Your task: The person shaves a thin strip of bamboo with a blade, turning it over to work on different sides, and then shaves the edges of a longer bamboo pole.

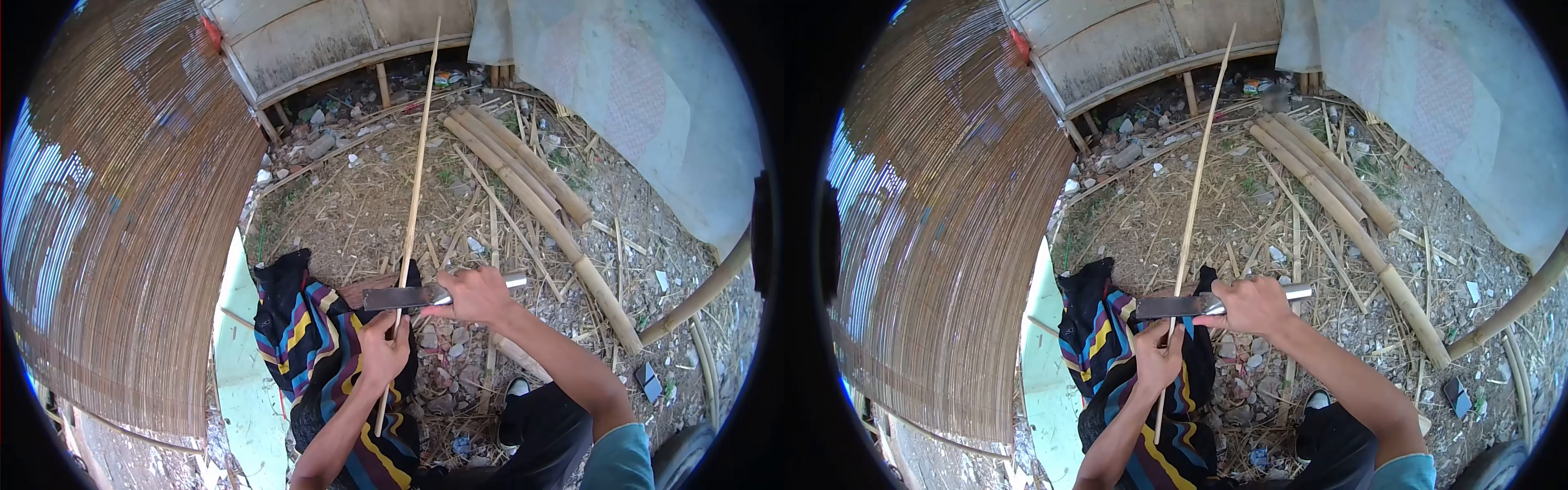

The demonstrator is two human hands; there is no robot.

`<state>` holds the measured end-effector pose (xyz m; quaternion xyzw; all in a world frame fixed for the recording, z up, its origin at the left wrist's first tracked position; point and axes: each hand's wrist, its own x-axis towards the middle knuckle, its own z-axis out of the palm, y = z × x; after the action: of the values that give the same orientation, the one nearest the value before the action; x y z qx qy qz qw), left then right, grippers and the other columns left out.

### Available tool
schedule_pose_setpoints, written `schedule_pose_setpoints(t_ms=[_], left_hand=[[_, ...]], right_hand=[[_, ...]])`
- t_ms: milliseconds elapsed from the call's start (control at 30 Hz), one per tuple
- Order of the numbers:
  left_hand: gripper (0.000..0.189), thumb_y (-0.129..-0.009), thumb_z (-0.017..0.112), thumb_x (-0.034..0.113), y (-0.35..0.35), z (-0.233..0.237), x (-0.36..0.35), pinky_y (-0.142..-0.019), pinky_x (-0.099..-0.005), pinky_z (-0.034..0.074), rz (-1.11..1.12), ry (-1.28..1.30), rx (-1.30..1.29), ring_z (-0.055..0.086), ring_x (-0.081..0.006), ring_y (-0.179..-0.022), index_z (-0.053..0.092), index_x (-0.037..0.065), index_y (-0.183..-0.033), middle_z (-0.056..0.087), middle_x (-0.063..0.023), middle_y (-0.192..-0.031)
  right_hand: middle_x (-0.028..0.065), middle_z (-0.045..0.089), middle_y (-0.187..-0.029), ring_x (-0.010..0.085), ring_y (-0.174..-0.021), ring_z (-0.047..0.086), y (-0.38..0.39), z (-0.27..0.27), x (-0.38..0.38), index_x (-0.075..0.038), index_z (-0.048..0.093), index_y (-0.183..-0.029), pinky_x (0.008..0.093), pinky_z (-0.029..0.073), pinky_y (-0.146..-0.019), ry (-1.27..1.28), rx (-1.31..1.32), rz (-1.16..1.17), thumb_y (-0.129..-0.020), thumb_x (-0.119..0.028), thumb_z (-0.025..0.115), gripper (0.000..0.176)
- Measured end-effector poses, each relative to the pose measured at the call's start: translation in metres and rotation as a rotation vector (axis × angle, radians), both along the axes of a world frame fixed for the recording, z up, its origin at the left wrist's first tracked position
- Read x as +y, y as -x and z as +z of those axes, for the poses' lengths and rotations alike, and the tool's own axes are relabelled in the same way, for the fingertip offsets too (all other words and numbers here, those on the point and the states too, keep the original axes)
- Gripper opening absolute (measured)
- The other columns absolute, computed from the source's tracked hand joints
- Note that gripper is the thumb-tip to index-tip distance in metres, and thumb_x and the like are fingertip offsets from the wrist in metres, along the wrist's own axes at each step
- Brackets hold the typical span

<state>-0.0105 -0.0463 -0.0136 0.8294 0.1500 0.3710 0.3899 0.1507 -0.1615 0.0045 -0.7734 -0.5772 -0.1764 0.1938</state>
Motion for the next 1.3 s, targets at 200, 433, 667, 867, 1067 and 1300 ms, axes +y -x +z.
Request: schedule_pose_setpoints(t_ms=[200, 433, 667, 867, 1067, 1300], left_hand=[[0.034, -0.090, 0.058, 0.009, 0.030, -0.018, -0.014, -0.040, -0.0187, 0.035, -0.130, 0.354, 0.167, 0.044, -0.0007, -0.045, 0.057, 0.001, -0.123, 0.047, 0.0058, -0.057], [0.024, -0.096, 0.050, 0.016, 0.022, -0.007, -0.001, -0.037, -0.0207, 0.033, -0.444, 0.683, 0.210, 0.043, -0.0047, -0.044, 0.059, -0.005, -0.087, 0.049, -0.0014, -0.056], [0.017, -0.096, 0.050, 0.012, 0.025, 0.001, -0.005, -0.036, -0.0232, 0.034, -0.371, 0.852, 0.116, 0.046, -0.0083, -0.045, 0.055, -0.001, -0.088, 0.054, -0.0059, -0.069], [0.010, -0.094, 0.052, 0.008, 0.026, 0.005, -0.010, -0.037, -0.0228, 0.033, -0.405, 0.901, 0.083, 0.043, -0.0072, -0.047, 0.053, -0.002, -0.090, 0.054, -0.0057, -0.073], [0.022, -0.096, 0.050, 0.013, 0.030, 0.012, -0.024, -0.037, -0.0218, 0.032, -0.487, 0.923, 0.083, 0.040, -0.0058, -0.046, 0.056, -0.003, -0.110, 0.051, -0.0041, -0.071], [0.025, -0.097, 0.047, 0.020, 0.027, 0.014, -0.020, -0.036, -0.0223, 0.034, -0.504, 1.046, 0.036, 0.041, -0.0071, -0.042, 0.055, -0.003, -0.104, 0.050, -0.0043, -0.069]], right_hand=[[0.0138, 0.058, -0.052, 0.0314, -0.049, 0.062, -0.074, 0.021, -0.027, -0.004, 0.060, -0.083, 0.0415, 0.050, -0.044, -0.111, 0.083, -0.553, -0.085, -0.062, 0.048, 0.059], [0.0124, 0.058, -0.054, 0.0305, -0.049, 0.062, -0.029, 0.020, -0.036, -0.005, 0.056, -0.084, 0.0391, 0.049, -0.045, -0.199, 0.158, -0.183, -0.078, -0.066, 0.054, 0.061], [0.0103, 0.056, -0.052, 0.0284, -0.046, 0.061, 0.024, 0.013, -0.028, -0.007, 0.056, -0.079, 0.0368, 0.047, -0.041, -0.087, -0.029, 0.116, -0.075, -0.071, 0.053, 0.064], [0.0096, 0.055, -0.052, 0.0269, -0.045, 0.060, 0.008, 0.010, -0.025, -0.008, 0.055, -0.075, 0.0356, 0.046, -0.039, -0.091, -0.086, 0.179, -0.072, -0.075, 0.051, 0.067], [0.0068, 0.055, -0.049, 0.0261, -0.042, 0.058, -0.014, 0.016, -0.028, -0.010, 0.059, -0.076, 0.0360, 0.046, -0.039, -0.168, -0.100, -0.011, -0.070, -0.075, 0.053, 0.066], [0.0078, 0.057, -0.052, 0.0250, -0.041, 0.058, -0.005, 0.020, -0.021, -0.008, 0.055, -0.072, 0.0348, 0.043, -0.037, -0.236, -0.072, -0.038, -0.073, -0.073, 0.051, 0.065]])
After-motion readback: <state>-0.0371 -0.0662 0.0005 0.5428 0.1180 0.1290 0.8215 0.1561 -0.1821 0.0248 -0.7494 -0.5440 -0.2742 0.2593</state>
